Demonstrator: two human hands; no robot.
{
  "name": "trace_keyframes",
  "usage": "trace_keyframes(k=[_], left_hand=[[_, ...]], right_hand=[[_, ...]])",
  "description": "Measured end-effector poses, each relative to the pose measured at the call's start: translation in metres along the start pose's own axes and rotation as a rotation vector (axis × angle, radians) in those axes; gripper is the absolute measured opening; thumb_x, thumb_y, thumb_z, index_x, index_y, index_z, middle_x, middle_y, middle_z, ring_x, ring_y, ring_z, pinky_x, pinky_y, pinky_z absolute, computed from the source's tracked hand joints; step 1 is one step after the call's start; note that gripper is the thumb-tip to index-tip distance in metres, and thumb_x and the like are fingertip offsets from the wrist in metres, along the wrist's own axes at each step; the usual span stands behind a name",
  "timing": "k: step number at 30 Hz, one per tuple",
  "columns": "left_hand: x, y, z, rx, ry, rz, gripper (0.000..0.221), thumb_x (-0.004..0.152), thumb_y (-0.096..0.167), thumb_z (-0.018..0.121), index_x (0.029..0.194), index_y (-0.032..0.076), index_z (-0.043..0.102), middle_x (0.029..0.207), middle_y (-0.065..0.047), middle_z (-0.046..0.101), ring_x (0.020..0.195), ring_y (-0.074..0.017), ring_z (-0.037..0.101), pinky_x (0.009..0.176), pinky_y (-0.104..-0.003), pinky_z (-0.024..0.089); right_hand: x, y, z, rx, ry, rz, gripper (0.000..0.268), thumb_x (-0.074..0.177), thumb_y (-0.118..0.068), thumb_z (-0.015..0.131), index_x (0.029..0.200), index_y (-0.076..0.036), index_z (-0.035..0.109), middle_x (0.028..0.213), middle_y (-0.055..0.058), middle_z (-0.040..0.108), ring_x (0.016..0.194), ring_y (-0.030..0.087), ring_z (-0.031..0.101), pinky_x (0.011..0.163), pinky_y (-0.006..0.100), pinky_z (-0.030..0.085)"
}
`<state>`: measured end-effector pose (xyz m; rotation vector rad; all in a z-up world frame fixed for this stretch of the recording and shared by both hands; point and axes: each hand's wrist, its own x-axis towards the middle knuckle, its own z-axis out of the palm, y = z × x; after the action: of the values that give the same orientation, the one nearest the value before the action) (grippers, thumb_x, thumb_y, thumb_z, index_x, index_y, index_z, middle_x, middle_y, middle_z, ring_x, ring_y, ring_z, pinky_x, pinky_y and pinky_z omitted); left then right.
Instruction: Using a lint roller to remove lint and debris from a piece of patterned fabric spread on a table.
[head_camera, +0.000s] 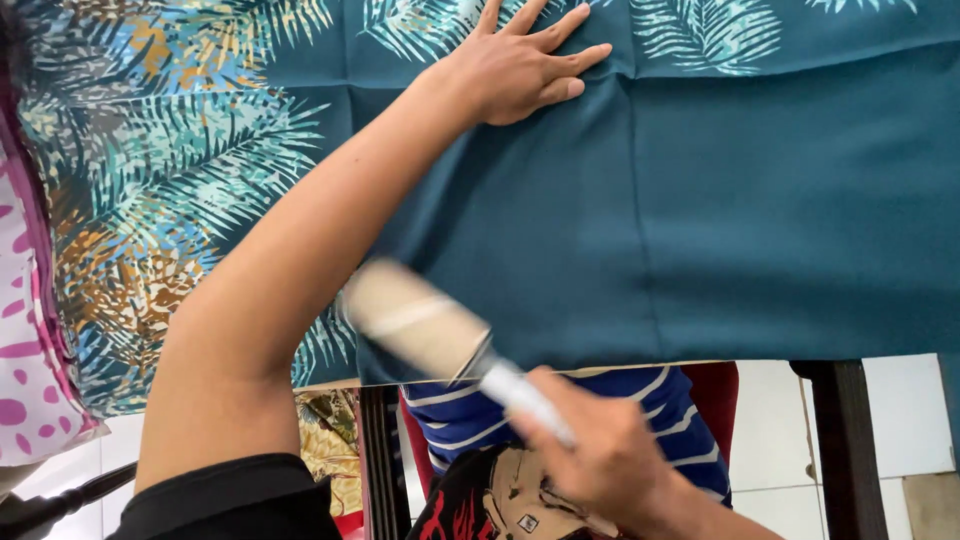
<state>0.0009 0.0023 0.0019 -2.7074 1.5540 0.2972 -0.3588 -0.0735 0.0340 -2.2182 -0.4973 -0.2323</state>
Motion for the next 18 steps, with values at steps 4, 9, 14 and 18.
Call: trace_keyframes(k=[4,9,14,18], left_hand=[[-0.042,-0.019,0.013,0.178,0.431,0.101,0.052,0.118,0.053,0.039,0.164,0.028,0.037,0.165,-0.011,0.035,0.146,-0.0399,0.033,0.105,-0.068,0.032],[-0.135,-0.036,0.019,0.164,0.369,-0.001,0.066,0.114,0.060,0.027,0.168,0.022,0.034,0.169,-0.014,0.035,0.153,-0.0414,0.022,0.110,-0.072,0.024],[-0.150,-0.042,0.032,0.050,0.291,-0.095,0.059,0.113,0.055,0.023,0.166,0.031,0.033,0.172,-0.005,0.025,0.157,-0.0353,0.009,0.118,-0.070,0.010],[-0.150,-0.041,0.032,0.059,0.273,-0.097,0.060,0.113,0.055,0.020,0.167,0.031,0.029,0.173,-0.005,0.022,0.157,-0.0351,0.007,0.119,-0.071,0.009]], right_hand=[[0.004,0.034,-0.021,-0.311,0.108,0.180,0.013,0.101,-0.026,0.059,0.107,-0.017,0.064,0.071,0.002,0.059,0.052,0.020,0.051,0.051,0.037,0.045],[0.021,0.056,-0.030,-0.548,0.232,0.092,0.030,0.103,-0.012,0.071,0.131,-0.001,0.068,0.086,0.007,0.064,0.063,0.021,0.052,0.057,0.035,0.047],[-0.002,0.042,-0.016,-0.628,0.105,-0.062,0.042,0.102,-0.021,0.069,0.137,0.001,0.064,0.075,0.005,0.052,0.050,0.018,0.042,0.046,0.038,0.039],[-0.029,0.018,-0.007,-0.280,-0.018,-0.239,0.033,0.098,-0.013,0.067,0.129,0.001,0.067,0.067,-0.002,0.043,0.048,0.012,0.038,0.042,0.033,0.039]])
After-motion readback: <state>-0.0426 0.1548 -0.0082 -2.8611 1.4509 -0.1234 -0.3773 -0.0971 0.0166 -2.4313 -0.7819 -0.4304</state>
